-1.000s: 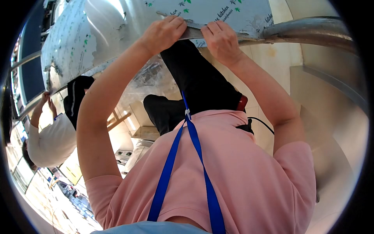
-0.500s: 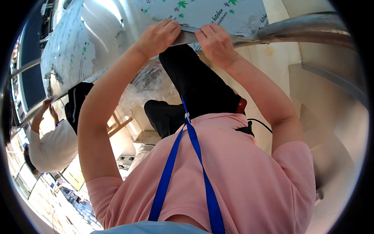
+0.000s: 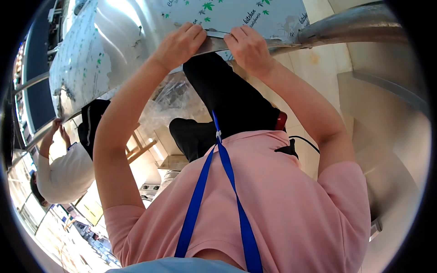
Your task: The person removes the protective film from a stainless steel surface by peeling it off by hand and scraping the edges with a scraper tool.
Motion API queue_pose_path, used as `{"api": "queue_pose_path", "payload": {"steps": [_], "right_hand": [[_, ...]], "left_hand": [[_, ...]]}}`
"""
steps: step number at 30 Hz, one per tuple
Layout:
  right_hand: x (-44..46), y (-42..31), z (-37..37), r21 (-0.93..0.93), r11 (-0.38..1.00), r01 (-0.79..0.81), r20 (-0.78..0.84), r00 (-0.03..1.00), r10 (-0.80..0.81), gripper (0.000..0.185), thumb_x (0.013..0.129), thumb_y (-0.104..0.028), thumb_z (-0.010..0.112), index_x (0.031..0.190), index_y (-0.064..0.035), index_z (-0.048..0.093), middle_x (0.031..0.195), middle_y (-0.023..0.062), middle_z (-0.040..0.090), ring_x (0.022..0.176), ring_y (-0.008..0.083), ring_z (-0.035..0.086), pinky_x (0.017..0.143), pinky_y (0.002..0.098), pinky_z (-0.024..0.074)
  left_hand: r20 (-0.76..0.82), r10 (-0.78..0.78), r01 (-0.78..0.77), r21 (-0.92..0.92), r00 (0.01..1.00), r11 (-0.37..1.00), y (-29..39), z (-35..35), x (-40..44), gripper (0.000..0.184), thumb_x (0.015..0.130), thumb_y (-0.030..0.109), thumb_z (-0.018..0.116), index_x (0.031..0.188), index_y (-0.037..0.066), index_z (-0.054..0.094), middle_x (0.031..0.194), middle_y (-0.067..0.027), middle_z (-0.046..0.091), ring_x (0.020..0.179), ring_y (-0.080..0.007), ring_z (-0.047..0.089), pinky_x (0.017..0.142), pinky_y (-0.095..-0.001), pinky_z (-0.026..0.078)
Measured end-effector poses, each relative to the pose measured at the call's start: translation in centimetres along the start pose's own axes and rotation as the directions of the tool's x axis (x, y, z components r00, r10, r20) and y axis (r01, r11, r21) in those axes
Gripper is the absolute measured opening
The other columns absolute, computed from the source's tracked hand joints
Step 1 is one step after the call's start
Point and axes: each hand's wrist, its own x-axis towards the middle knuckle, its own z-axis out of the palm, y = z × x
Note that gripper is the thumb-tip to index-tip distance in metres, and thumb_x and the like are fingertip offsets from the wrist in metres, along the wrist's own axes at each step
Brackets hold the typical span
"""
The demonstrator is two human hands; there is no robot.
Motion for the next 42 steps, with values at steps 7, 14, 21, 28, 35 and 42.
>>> {"api": "queue_pose_path", "payload": {"steps": [7, 14, 21, 28, 35, 42], "right_hand": [[0.7, -0.7, 0.1, 0.027, 0.998, 0.055, 0.012, 0.998, -0.055, 0.008, 0.067, -0.008, 0.057, 0.074, -0.0049, 0.058, 0.074, 0.0053, 0.052, 0.074, 0.0211, 0.056, 0.065, 0.0293, 0.0482], [1.4, -1.5, 0.9, -0.016, 1.0, 0.018, -0.003, 1.0, -0.018, 0.004, 0.067, -0.008, 0.056, 0.07, -0.0054, 0.056, 0.073, 0.0058, 0.052, 0.073, 0.0215, 0.056, 0.065, 0.0293, 0.0478], [1.7, -1.3, 1.5, -0.017, 1.0, 0.003, 0.006, 1.0, -0.002, 0.004, 0.066, -0.008, 0.057, 0.068, -0.0052, 0.055, 0.074, 0.0066, 0.052, 0.073, 0.0217, 0.056, 0.065, 0.0301, 0.048], [1.7, -1.8, 0.8, 0.017, 0.998, 0.062, 0.027, 0.998, -0.062, 0.004, 0.068, -0.009, 0.057, 0.071, -0.0061, 0.056, 0.075, 0.0061, 0.053, 0.075, 0.0216, 0.057, 0.067, 0.0305, 0.0486], [2.4, -2.6, 1.8, 0.01, 0.997, 0.08, 0.05, 0.995, -0.081, 0.007, 0.069, -0.011, 0.06, 0.074, -0.0061, 0.057, 0.079, 0.0065, 0.054, 0.08, 0.0209, 0.057, 0.071, 0.0323, 0.0485], [2.1, -1.8, 1.6, 0.084, 0.996, 0.031, 0.081, 0.996, -0.037, 0.012, 0.073, -0.015, 0.066, 0.079, -0.0067, 0.06, 0.082, 0.0057, 0.056, 0.08, 0.022, 0.057, 0.069, 0.033, 0.0484]], "left_hand": [[-0.198, -0.091, 0.08, -0.064, 0.976, 0.995, 0.8, 0.1, -2.1, 0.014, 0.071, 0.011, 0.06, 0.084, 0.006, 0.061, 0.082, -0.0022, 0.056, 0.082, -0.0185, 0.059, 0.065, -0.0288, 0.052], [-0.211, -0.163, 0.154, -0.058, 0.964, 0.986, -0.3, 0.8, -1.6, 0.015, 0.071, 0.009, 0.058, 0.084, 0.006, 0.063, 0.086, -0.002, 0.059, 0.084, -0.0197, 0.059, 0.069, -0.0305, 0.051], [-0.082, -0.192, 0.184, -0.096, 0.978, 0.978, -1.1, 0.3, -1.3, 0.02, 0.071, 0.002, 0.06, 0.09, 0.007, 0.066, 0.093, -0.0028, 0.063, 0.086, -0.0219, 0.061, 0.071, -0.0327, 0.052], [-0.089, -0.373, 0.284, -0.496, 0.923, 0.821, -4.1, -0.9, -1.4, 0.016, 0.08, 0.007, 0.065, 0.096, 0.005, 0.066, 0.101, -0.0078, 0.062, 0.088, -0.026, 0.061, 0.071, -0.0329, 0.05], [0.008, -0.239, 0.227, -0.342, 0.971, 0.912, -4.3, 0.4, 0.1, 0.016, 0.08, 0.009, 0.062, 0.095, 0.009, 0.065, 0.098, -0.0062, 0.061, 0.093, -0.0269, 0.058, 0.079, -0.0364, 0.048], [0.13, -0.161, 0.193, -0.302, 0.978, 0.934, -4.0, 0.4, 1.1, 0.009, 0.074, 0.009, 0.056, 0.079, 0.001, 0.058, 0.092, -0.0144, 0.054, 0.093, -0.033, 0.052, 0.078, -0.0407, 0.045]]}}
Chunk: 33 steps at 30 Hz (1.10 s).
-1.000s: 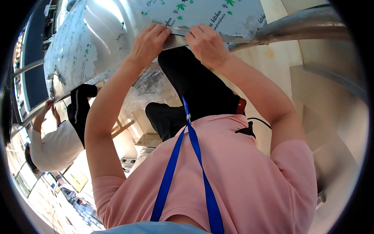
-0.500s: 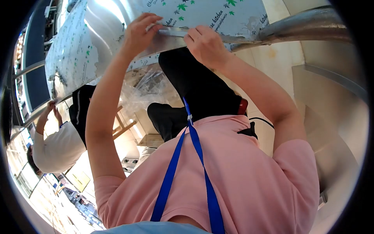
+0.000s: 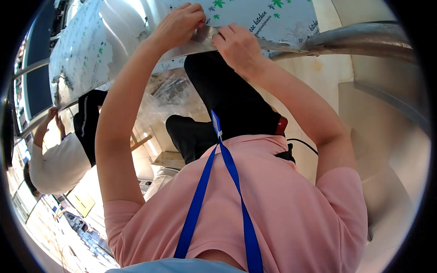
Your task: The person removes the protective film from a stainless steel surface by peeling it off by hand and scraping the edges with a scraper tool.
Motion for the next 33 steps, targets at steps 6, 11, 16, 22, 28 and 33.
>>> {"api": "queue_pose_path", "payload": {"steps": [6, 11, 16, 22, 28, 33], "right_hand": [[0.9, 0.9, 0.1, 0.096, 0.982, -0.16, -0.029, 0.986, 0.163, 0.013, 0.077, -0.011, 0.068, 0.086, -0.0057, 0.061, 0.083, 0.0075, 0.058, 0.079, 0.0252, 0.058, 0.068, 0.0336, 0.0487], [2.7, 1.6, -0.1, 0.031, 0.974, -0.226, 0.08, 0.971, 0.223, 0.015, 0.081, -0.016, 0.064, 0.088, -0.0037, 0.059, 0.085, 0.0102, 0.058, 0.086, 0.0299, 0.057, 0.075, 0.0392, 0.0464], [2.9, 3.2, 1.6, 0.041, 0.967, -0.251, 0.292, 0.929, 0.228, 0.014, 0.086, -0.017, 0.057, 0.087, -0.0034, 0.058, 0.086, 0.0124, 0.058, 0.089, 0.0323, 0.057, 0.079, 0.0408, 0.0453], [3.7, 4.2, 1.8, 0.156, 0.878, -0.452, 0.347, 0.858, 0.38, 0.014, 0.086, -0.017, 0.057, 0.088, -0.0034, 0.058, 0.085, 0.0126, 0.06, 0.088, 0.0324, 0.057, 0.078, 0.0412, 0.0453], [4.7, 3.2, 0.6, 0.236, 0.88, -0.413, 0.336, 0.884, 0.325, 0.018, 0.082, -0.015, 0.055, 0.083, 0.001, 0.062, 0.083, 0.0227, 0.061, 0.082, 0.0397, 0.059, 0.075, 0.0461, 0.0478], [5.6, 2.7, 1.8, 0.233, 0.91, -0.344, 0.33, 0.908, 0.258, 0.017, 0.082, -0.017, 0.057, 0.083, -0.0008, 0.062, 0.083, 0.0198, 0.061, 0.084, 0.0377, 0.059, 0.076, 0.045, 0.0469]], "left_hand": [[-0.059, 0.021, -0.02, 0.029, 0.998, 0.999, 0.5, 0.4, -0.2, 0.009, 0.077, 0.007, 0.053, 0.082, 0.002, 0.058, 0.094, -0.0138, 0.053, 0.093, -0.032, 0.051, 0.08, -0.0392, 0.045], [-0.039, 0.017, -0.015, 0.056, 0.999, 0.998, 0.4, 0.5, -0.1, 0.011, 0.077, 0.007, 0.052, 0.086, 0.002, 0.057, 0.094, -0.0135, 0.053, 0.094, -0.0316, 0.051, 0.08, -0.0394, 0.045], [-0.039, 0.006, -0.003, 0.064, 0.999, 0.998, 0.4, 0.6, -0.1, 0.011, 0.076, 0.006, 0.052, 0.086, 0.002, 0.057, 0.094, -0.0137, 0.052, 0.094, -0.0314, 0.051, 0.082, -0.0389, 0.044], [-0.042, 0.01, -0.009, 0.032, 0.999, 0.999, 0.2, 0.6, -0.2, 0.011, 0.077, 0.006, 0.054, 0.086, 0.001, 0.057, 0.094, -0.0143, 0.052, 0.095, -0.0316, 0.051, 0.083, -0.0376, 0.044], [-0.188, -0.331, 0.24, -0.387, 0.925, 0.891, -2.7, -1.1, -0.1, 0.016, 0.086, 0.009, 0.057, 0.097, -0.001, 0.063, 0.101, -0.0163, 0.058, 0.086, -0.0336, 0.059, 0.075, -0.0375, 0.048], [0.019, -0.282, 0.274, -0.316, 0.959, 0.908, -3.6, -2.0, -1.9, 0.016, 0.081, 0.009, 0.057, 0.093, 0.002, 0.064, 0.097, -0.0159, 0.058, 0.09, -0.0335, 0.057, 0.078, -0.038, 0.047]]}}
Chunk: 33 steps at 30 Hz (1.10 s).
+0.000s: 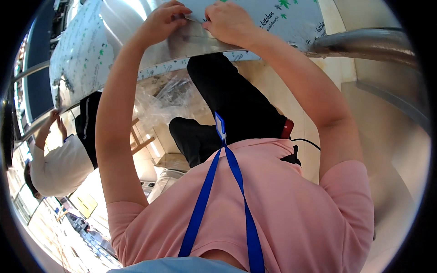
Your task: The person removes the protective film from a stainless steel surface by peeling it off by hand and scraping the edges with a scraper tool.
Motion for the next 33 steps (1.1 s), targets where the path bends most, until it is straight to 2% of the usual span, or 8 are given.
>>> {"api": "queue_pose_path", "payload": {"steps": [2, 5, 17, 20, 26, 29, 32, 33], "right_hand": [[0.4, -0.1, 0.5, -0.045, 0.999, 0.017, 0.024, 1.0, -0.016, 0.013, 0.086, -0.016, 0.057, 0.088, -0.0037, 0.059, 0.085, 0.0126, 0.06, 0.087, 0.0321, 0.058, 0.078, 0.0411, 0.0453], [0.9, 0.0, 1.2, -0.088, 0.994, 0.062, 0.05, 0.997, -0.057, 0.014, 0.085, -0.017, 0.057, 0.087, -0.0031, 0.059, 0.086, 0.0127, 0.06, 0.087, 0.0319, 0.058, 0.077, 0.0412, 0.0453], [1.7, -2.0, 1.2, -0.108, 0.993, -0.051, 0.019, 0.998, 0.054, 0.023, 0.085, -0.025, 0.059, 0.085, -0.0028, 0.059, 0.089, 0.015, 0.062, 0.09, 0.0325, 0.059, 0.078, 0.0424, 0.0459], [2.8, -1.7, 2.1, -0.071, 0.992, -0.1, 0.015, 0.995, 0.101, 0.021, 0.084, -0.023, 0.06, 0.087, -0.0028, 0.062, 0.088, 0.0159, 0.064, 0.087, 0.0343, 0.06, 0.076, 0.0432, 0.0469], [3.6, -1.3, 2.1, -0.126, 0.987, -0.102, 0.074, 0.991, 0.111, 0.019, 0.083, -0.021, 0.06, 0.085, -0.0033, 0.066, 0.085, 0.0175, 0.066, 0.082, 0.0363, 0.062, 0.072, 0.0451, 0.0478], [3.8, -0.4, 2.9, -0.032, 0.993, -0.111, 0.014, 0.994, 0.111, 0.021, 0.082, -0.022, 0.061, 0.085, -0.0023, 0.066, 0.084, 0.0183, 0.065, 0.081, 0.0349, 0.062, 0.072, 0.0439, 0.0479], [4.2, 0.0, 2.9, 0.122, 0.989, -0.078, -0.103, 0.991, 0.09, 0.022, 0.08, -0.022, 0.06, 0.075, -0.0004, 0.064, 0.078, 0.0225, 0.063, 0.078, 0.0398, 0.061, 0.072, 0.0475, 0.0481], [4.4, -0.2, 2.1, 0.109, 0.991, -0.074, -0.066, 0.995, 0.081, 0.023, 0.08, -0.023, 0.06, 0.074, -0.0007, 0.065, 0.077, 0.0223, 0.063, 0.077, 0.0397, 0.061, 0.072, 0.0475, 0.0482]], "left_hand": [[0.006, 0.072, -0.072, 0.066, 0.997, 0.995, -0.2, 0.2, -0.3, 0.013, 0.08, 0.008, 0.057, 0.09, 0.003, 0.064, 0.094, -0.0158, 0.057, 0.092, -0.0347, 0.056, 0.08, -0.0392, 0.046], [0.038, 0.184, -0.187, 0.12, 0.982, 0.975, -1.0, 0.3, 0.3, 0.008, 0.079, 0.008, 0.057, 0.085, 0.003, 0.061, 0.092, -0.0162, 0.056, 0.094, -0.0363, 0.053, 0.082, -0.041, 0.045], [-0.097, 0.213, -0.184, 0.242, 0.972, 0.953, -0.8, 1.9, -0.1, 0.005, 0.081, 0.005, 0.053, 0.086, 0.005, 0.056, 0.088, -0.015, 0.055, 0.089, -0.0347, 0.054, 0.077, -0.0414, 0.046], [-0.142, 0.292, -0.248, 0.265, 0.946, 0.932, -0.7, 2.0, -0.6, 0.014, 0.078, 0.0, 0.056, 0.091, 0.006, 0.058, 0.092, -0.0091, 0.059, 0.092, -0.03, 0.056, 0.08, -0.0388, 0.045], [-0.175, 0.292, -0.246, 0.244, 0.94, 0.938, -0.4, 2.2, -0.7, 0.012, 0.079, 0.0, 0.055, 0.09, 0.005, 0.055, 0.09, -0.0099, 0.058, 0.092, -0.0314, 0.055, 0.08, -0.0388, 0.045], [-0.215, 0.348, -0.294, 0.247, 0.913, 0.923, -0.7, 2.2, -0.6, 0.009, 0.083, 0.004, 0.055, 0.091, 0.005, 0.055, 0.091, -0.0109, 0.059, 0.09, -0.0332, 0.056, 0.077, -0.0398, 0.046], [-0.291, 0.226, -0.165, 0.218, 0.93, 0.962, -0.3, 2.1, -0.3, 0.01, 0.081, 0.004, 0.059, 0.09, 0.005, 0.06, 0.088, -0.0085, 0.061, 0.085, -0.0266, 0.061, 0.076, -0.036, 0.05], [-0.278, 0.202, -0.153, 0.189, 0.939, 0.97, 0.0, 1.9, 0.0, 0.008, 0.081, 0.005, 0.057, 0.089, 0.005, 0.059, 0.088, -0.0106, 0.059, 0.086, -0.0291, 0.059, 0.076, -0.0377, 0.048]]}}
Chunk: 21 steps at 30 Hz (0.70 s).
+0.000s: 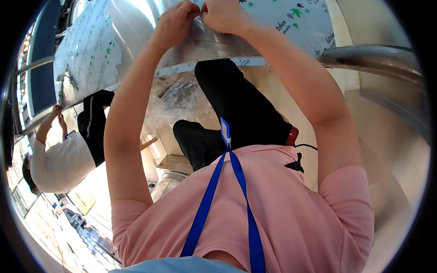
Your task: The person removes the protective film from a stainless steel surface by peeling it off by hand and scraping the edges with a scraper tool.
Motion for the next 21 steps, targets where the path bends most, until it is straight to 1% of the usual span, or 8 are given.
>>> {"api": "queue_pose_path", "payload": {"steps": [2, 5, 8, 11, 14, 17, 20, 21], "right_hand": [[0.4, -1.1, -2.0, -0.024, 1.0, 0.009, 0.079, 0.997, -0.007, 0.025, 0.08, -0.025, 0.062, 0.072, -0.0014, 0.065, 0.075, 0.0219, 0.064, 0.076, 0.0393, 0.062, 0.071, 0.0475, 0.0485], [0.4, -0.9, -2.8, 0.072, 0.997, -0.012, 0.127, 0.992, 0.003, 0.027, 0.079, -0.029, 0.063, 0.073, -0.0025, 0.066, 0.077, 0.0213, 0.065, 0.075, 0.039, 0.063, 0.07, 0.0468, 0.0493], [-0.1, -1.0, -2.0, -0.078, 0.996, -0.041, 0.196, 0.979, 0.055, 0.028, 0.081, -0.028, 0.061, 0.073, -0.0013, 0.066, 0.078, 0.0217, 0.065, 0.075, 0.0393, 0.063, 0.071, 0.0462, 0.0502], [-0.6, -1.5, -0.9, -0.196, 0.979, -0.051, 0.132, 0.988, 0.078, 0.027, 0.082, -0.024, 0.058, 0.073, 0.0, 0.066, 0.078, 0.0225, 0.065, 0.074, 0.0388, 0.064, 0.071, 0.0462, 0.0509], [-0.8, -2.0, -1.0, -0.195, 0.98, -0.041, 0.17, 0.983, 0.075, 0.023, 0.081, -0.019, 0.056, 0.074, 0.0009, 0.066, 0.077, 0.0233, 0.065, 0.075, 0.0383, 0.064, 0.071, 0.0465, 0.0511], [-0.4, -0.9, 0.3, -0.21, 0.978, 0.016, 0.174, 0.984, 0.022, 0.019, 0.077, -0.016, 0.057, 0.075, 0.0004, 0.066, 0.077, 0.0232, 0.065, 0.076, 0.0376, 0.064, 0.072, 0.0467, 0.0511], [-0.3, -0.6, 0.9, -0.276, 0.961, 0.005, 0.138, 0.99, 0.034, 0.018, 0.074, -0.015, 0.057, 0.076, 0.0007, 0.066, 0.077, 0.023, 0.065, 0.076, 0.0381, 0.064, 0.072, 0.0472, 0.0507], [-0.2, -0.3, 1.1, -0.267, 0.963, 0.019, 0.132, 0.991, 0.017, 0.017, 0.074, -0.014, 0.058, 0.076, 0.0007, 0.066, 0.077, 0.0233, 0.065, 0.075, 0.0386, 0.064, 0.071, 0.0474, 0.0505]], "left_hand": [[0.042, -0.044, 0.046, -0.05, 0.998, 0.998, 0.5, -0.6, 0.7, 0.006, 0.081, 0.005, 0.054, 0.086, 0.004, 0.057, 0.088, -0.0148, 0.056, 0.088, -0.0341, 0.055, 0.076, -0.0411, 0.045], [0.116, 0.002, 0.015, -0.137, 0.993, 0.99, -0.4, -1.3, 1.4, 0.006, 0.08, 0.006, 0.057, 0.085, 0.004, 0.059, 0.088, -0.0144, 0.056, 0.088, -0.0343, 0.055, 0.076, -0.0409, 0.045], [0.232, 0.066, -0.037, -0.128, 0.97, 0.991, -1.0, -2.0, 1.2, 0.008, 0.078, 0.006, 0.06, 0.085, 0.004, 0.061, 0.089, -0.0148, 0.056, 0.088, -0.0342, 0.055, 0.076, -0.0406, 0.046], [0.317, 0.07, 0.001, -0.22, 0.946, 0.976, -1.1, -1.3, 1.4, 0.01, 0.076, 0.005, 0.061, 0.086, 0.003, 0.062, 0.089, -0.0157, 0.056, 0.089, -0.0344, 0.055, 0.078, -0.0408, 0.045], [0.292, 0.081, -0.048, -0.121, 0.953, 0.992, -0.9, -1.2, 1.2, 0.01, 0.076, 0.005, 0.062, 0.085, 0.003, 0.061, 0.091, -0.0163, 0.056, 0.09, -0.0346, 0.054, 0.08, -0.0412, 0.045], [0.317, 0.138, -0.104, -0.122, 0.938, 0.987, -1.3, -1.2, 1.5, 0.011, 0.077, 0.008, 0.061, 0.087, 0.003, 0.06, 0.092, -0.0162, 0.056, 0.091, -0.0352, 0.053, 0.08, -0.0413, 0.044], [0.306, 0.158, -0.116, -0.152, 0.939, 0.982, -1.1, -1.0, 1.6, 0.011, 0.08, 0.01, 0.058, 0.089, 0.004, 0.059, 0.093, -0.016, 0.056, 0.091, -0.0353, 0.053, 0.08, -0.0414, 0.044], [0.31, 0.152, -0.119, -0.12, 0.939, 0.986, -1.0, -0.9, 1.6, 0.011, 0.08, 0.01, 0.058, 0.089, 0.004, 0.059, 0.094, -0.016, 0.056, 0.091, -0.0353, 0.053, 0.08, -0.0416, 0.044]]}}
